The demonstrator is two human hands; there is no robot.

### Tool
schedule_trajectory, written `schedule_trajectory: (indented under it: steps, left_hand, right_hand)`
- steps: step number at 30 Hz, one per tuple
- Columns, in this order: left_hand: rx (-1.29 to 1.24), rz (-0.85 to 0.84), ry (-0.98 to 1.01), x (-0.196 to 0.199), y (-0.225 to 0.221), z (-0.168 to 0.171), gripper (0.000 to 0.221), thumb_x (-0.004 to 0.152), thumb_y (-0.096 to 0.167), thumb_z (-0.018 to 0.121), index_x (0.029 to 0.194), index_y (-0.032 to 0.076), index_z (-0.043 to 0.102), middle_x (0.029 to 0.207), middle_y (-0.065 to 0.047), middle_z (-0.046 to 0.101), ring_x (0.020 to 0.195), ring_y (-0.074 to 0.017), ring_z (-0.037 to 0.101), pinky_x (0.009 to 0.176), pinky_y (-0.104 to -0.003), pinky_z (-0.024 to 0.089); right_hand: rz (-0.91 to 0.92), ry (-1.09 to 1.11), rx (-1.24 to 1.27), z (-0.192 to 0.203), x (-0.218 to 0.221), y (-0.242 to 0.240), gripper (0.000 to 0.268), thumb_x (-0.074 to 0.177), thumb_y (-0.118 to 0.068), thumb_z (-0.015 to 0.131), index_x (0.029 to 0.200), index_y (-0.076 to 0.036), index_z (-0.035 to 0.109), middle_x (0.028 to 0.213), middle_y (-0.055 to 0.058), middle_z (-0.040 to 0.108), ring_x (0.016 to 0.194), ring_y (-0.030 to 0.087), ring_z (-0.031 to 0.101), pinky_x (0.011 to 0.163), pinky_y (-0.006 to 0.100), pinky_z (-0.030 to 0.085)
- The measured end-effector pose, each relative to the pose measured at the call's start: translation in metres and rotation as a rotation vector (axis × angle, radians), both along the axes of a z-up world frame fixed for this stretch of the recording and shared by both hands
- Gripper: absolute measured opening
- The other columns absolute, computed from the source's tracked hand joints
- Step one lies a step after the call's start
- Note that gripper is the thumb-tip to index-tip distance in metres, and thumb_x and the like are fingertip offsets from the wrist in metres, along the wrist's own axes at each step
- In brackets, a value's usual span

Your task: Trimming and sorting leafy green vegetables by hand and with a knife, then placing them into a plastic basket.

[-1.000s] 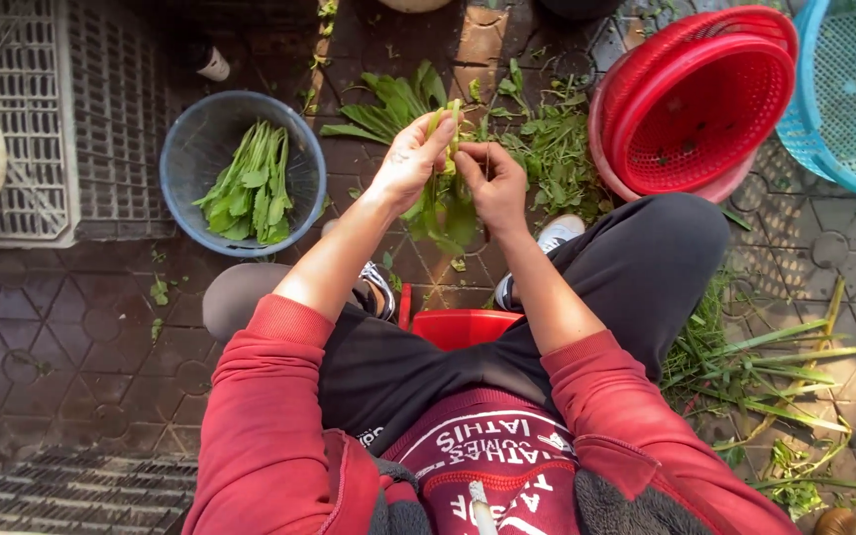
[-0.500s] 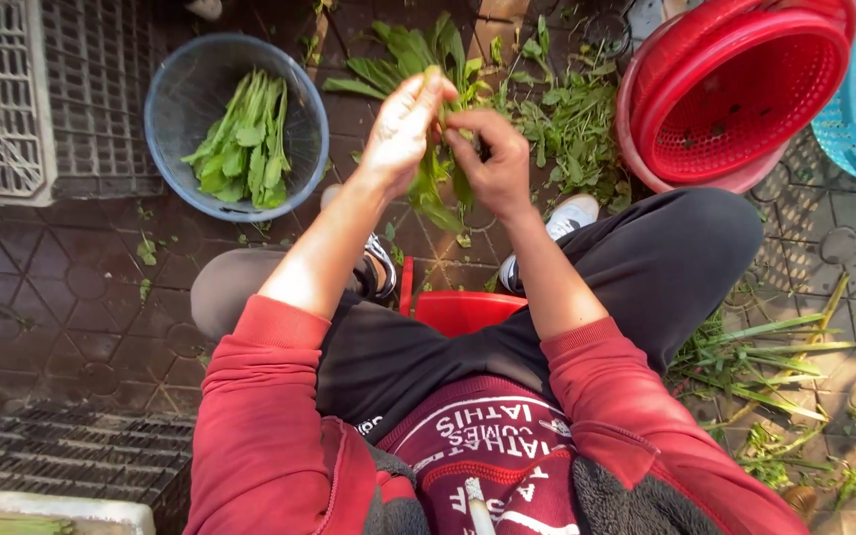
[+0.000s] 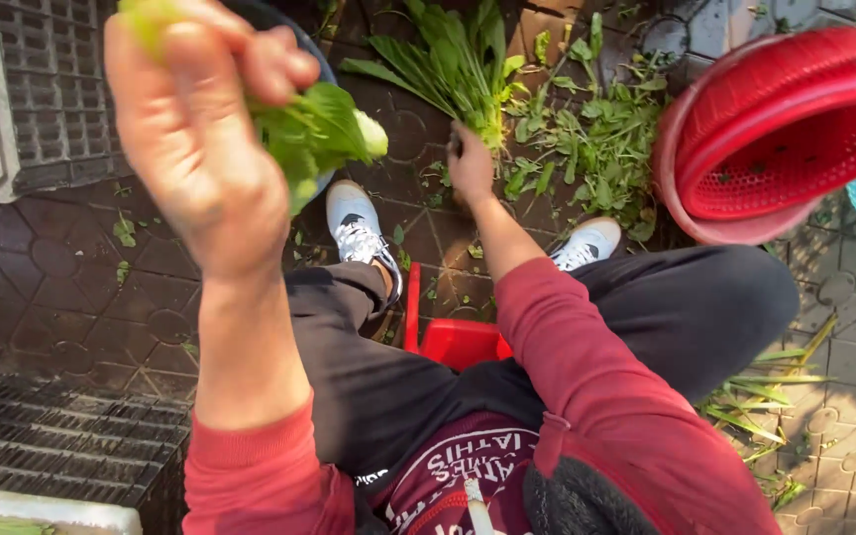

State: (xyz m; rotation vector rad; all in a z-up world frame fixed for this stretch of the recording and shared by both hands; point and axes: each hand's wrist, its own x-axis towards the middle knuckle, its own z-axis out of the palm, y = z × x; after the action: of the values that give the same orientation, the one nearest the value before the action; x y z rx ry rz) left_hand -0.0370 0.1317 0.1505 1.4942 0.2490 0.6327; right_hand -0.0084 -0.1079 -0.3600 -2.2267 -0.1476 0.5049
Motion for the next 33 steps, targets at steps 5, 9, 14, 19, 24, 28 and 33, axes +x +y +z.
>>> schedule_trajectory:
  steps: [5,9,14,19,24,28,33]
  left_hand:
    - [-0.029,0.231,0.025,-0.008,0.028,0.000,0.038,0.118,0.051,0.057,0.114,0.014,0.052,0.088,-0.005,0.043,0.072,-0.0185,0.047,0.078,-0.036,0.054]
    - [-0.064,0.243,0.027,-0.007,0.025,-0.001,0.032,0.120,0.046,0.054,0.114,0.014,0.051,0.087,-0.004,0.042,0.069,-0.0151,0.041,0.070,-0.031,0.047]
    - [-0.036,0.171,0.040,-0.004,0.007,0.005,0.031,0.121,0.045,0.048,0.115,0.015,0.051,0.089,-0.003,0.043,0.072,-0.0127,0.045,0.068,-0.028,0.044]
    - [-0.070,0.086,0.044,-0.011,-0.001,-0.003,0.034,0.119,0.046,0.048,0.115,0.013,0.057,0.088,-0.005,0.051,0.070,-0.0121,0.047,0.067,-0.026,0.046]
    - [-0.276,0.030,0.040,-0.030,-0.014,-0.010,0.037,0.123,0.044,0.062,0.147,0.015,0.063,0.095,-0.003,0.046,0.081,-0.0130,0.049,0.074,-0.030,0.047]
    - [-0.180,0.081,0.093,-0.026,-0.005,0.001,0.034,0.120,0.045,0.058,0.130,0.013,0.063,0.111,-0.001,0.062,0.079,-0.0103,0.048,0.073,-0.028,0.047]
    - [-0.004,0.078,0.113,-0.015,0.004,-0.007,0.011,0.125,0.028,0.064,0.131,0.019,0.062,0.094,0.003,0.045,0.077,-0.0096,0.042,0.069,-0.029,0.038]
  right_hand:
    - [-0.060,-0.117,-0.411,-0.003,0.047,-0.008,0.023,0.099,-0.026,0.080,0.117,-0.018,0.068,0.115,0.008,0.066,0.090,0.037,0.071,0.064,0.053,0.056]
    - [0.324,-0.417,-0.531,-0.003,0.057,-0.027,0.014,0.097,-0.011,0.081,0.107,-0.010,0.072,0.116,0.014,0.059,0.061,0.038,0.067,0.047,0.052,0.055]
    - [0.373,-0.249,-0.711,0.002,0.053,-0.030,0.028,0.092,-0.013,0.082,0.116,-0.010,0.068,0.131,0.016,0.053,0.062,0.040,0.068,0.054,0.052,0.056]
    - [0.226,0.130,-0.610,0.038,0.044,-0.047,0.045,0.098,-0.026,0.081,0.137,-0.011,0.063,0.126,0.016,0.066,0.105,0.042,0.071,0.079,0.057,0.058]
    - [0.190,0.116,-0.421,0.029,0.041,-0.049,0.020,0.094,0.000,0.071,0.112,-0.008,0.075,0.112,0.016,0.074,0.097,0.039,0.073,0.079,0.055,0.061]
    - [0.216,0.120,-0.623,0.017,0.046,-0.029,0.019,0.102,-0.014,0.075,0.118,-0.007,0.067,0.121,0.017,0.062,0.088,0.047,0.073,0.064,0.059,0.059]
    - [0.333,0.015,-0.666,-0.008,0.052,-0.040,0.023,0.094,-0.005,0.077,0.115,-0.003,0.070,0.119,0.018,0.056,0.073,0.047,0.070,0.065,0.058,0.059]
